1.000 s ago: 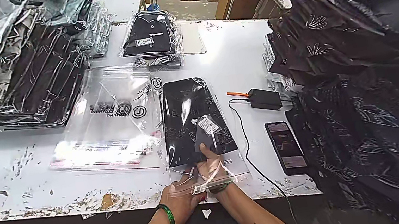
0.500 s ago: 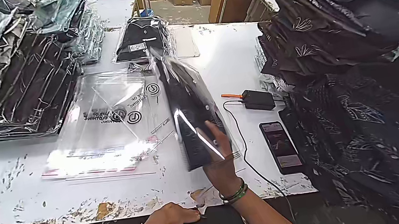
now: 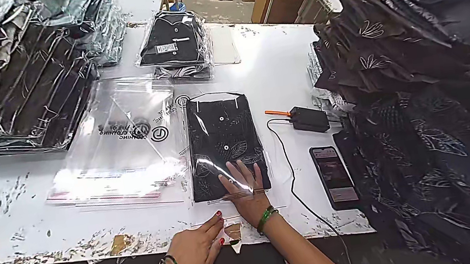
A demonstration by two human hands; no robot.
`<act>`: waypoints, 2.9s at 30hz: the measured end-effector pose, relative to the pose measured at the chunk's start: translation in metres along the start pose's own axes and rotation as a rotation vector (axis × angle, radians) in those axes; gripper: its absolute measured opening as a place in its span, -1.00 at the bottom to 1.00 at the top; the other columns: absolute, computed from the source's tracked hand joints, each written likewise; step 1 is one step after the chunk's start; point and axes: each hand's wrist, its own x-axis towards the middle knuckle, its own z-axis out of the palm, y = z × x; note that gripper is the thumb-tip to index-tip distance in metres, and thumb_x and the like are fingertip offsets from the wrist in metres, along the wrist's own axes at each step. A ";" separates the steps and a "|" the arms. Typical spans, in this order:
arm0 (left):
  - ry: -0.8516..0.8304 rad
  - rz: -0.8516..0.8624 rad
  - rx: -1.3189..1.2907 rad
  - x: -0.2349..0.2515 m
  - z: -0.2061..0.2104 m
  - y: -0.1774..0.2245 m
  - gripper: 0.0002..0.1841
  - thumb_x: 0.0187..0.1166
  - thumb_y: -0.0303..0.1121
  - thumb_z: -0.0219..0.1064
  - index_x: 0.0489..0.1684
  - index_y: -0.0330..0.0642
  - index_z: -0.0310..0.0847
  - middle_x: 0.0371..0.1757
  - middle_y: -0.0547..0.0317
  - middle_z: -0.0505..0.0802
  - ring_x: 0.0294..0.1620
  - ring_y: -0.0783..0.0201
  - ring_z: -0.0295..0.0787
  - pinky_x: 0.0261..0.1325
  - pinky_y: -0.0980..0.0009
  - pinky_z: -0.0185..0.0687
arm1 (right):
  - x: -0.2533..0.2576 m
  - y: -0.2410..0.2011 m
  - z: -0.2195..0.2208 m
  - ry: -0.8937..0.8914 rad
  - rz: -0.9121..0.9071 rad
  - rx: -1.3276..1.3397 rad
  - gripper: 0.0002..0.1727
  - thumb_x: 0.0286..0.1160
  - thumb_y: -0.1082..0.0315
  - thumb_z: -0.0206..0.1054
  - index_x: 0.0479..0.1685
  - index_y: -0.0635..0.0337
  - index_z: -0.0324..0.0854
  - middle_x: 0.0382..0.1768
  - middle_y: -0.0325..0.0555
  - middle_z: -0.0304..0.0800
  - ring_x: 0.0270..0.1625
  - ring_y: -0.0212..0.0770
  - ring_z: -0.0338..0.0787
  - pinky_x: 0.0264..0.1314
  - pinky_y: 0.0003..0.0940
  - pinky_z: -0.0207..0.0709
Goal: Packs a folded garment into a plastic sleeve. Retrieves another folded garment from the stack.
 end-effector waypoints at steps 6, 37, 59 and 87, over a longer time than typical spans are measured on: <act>-0.112 -0.075 0.042 -0.004 -0.018 -0.010 -0.46 0.85 -0.04 0.03 0.77 0.05 0.35 0.85 0.33 0.32 0.32 -0.14 0.80 0.17 -0.23 0.63 | 0.017 -0.008 0.004 -0.099 0.013 0.008 -0.54 0.38 0.30 0.49 0.34 0.02 0.78 0.56 0.03 0.60 0.65 0.37 0.45 0.51 0.72 -0.02; 0.664 0.591 0.342 0.117 -0.019 -0.058 -0.40 0.82 0.19 -0.27 0.73 0.32 0.38 0.80 0.19 0.43 0.82 -0.21 0.21 0.60 -0.58 -0.10 | -0.082 -0.030 -0.038 -0.230 0.516 -0.127 -0.28 0.63 0.05 0.19 0.47 0.61 0.48 0.55 0.52 0.46 0.58 0.45 0.52 0.60 0.27 0.35; 0.598 0.607 0.355 0.117 -0.023 -0.056 -0.43 0.81 0.12 -0.16 0.71 0.23 0.43 0.77 0.13 0.46 0.79 -0.26 0.24 0.56 -0.63 -0.07 | -0.036 -0.031 -0.013 -0.198 0.110 0.040 -0.82 0.44 0.33 0.42 -0.40 0.27 0.77 -0.35 0.10 0.78 -0.20 0.16 0.82 -0.20 0.00 0.66; 0.635 0.582 0.412 0.026 0.026 -0.120 -0.32 0.87 0.09 -0.33 0.59 -0.14 0.53 0.65 0.10 0.62 0.73 0.15 0.43 0.72 0.07 0.26 | -0.070 0.090 -0.057 -0.103 -0.191 0.064 -0.58 0.21 0.70 0.24 -0.05 0.16 0.89 0.07 -0.09 0.93 0.24 -0.08 0.88 0.41 -0.05 0.64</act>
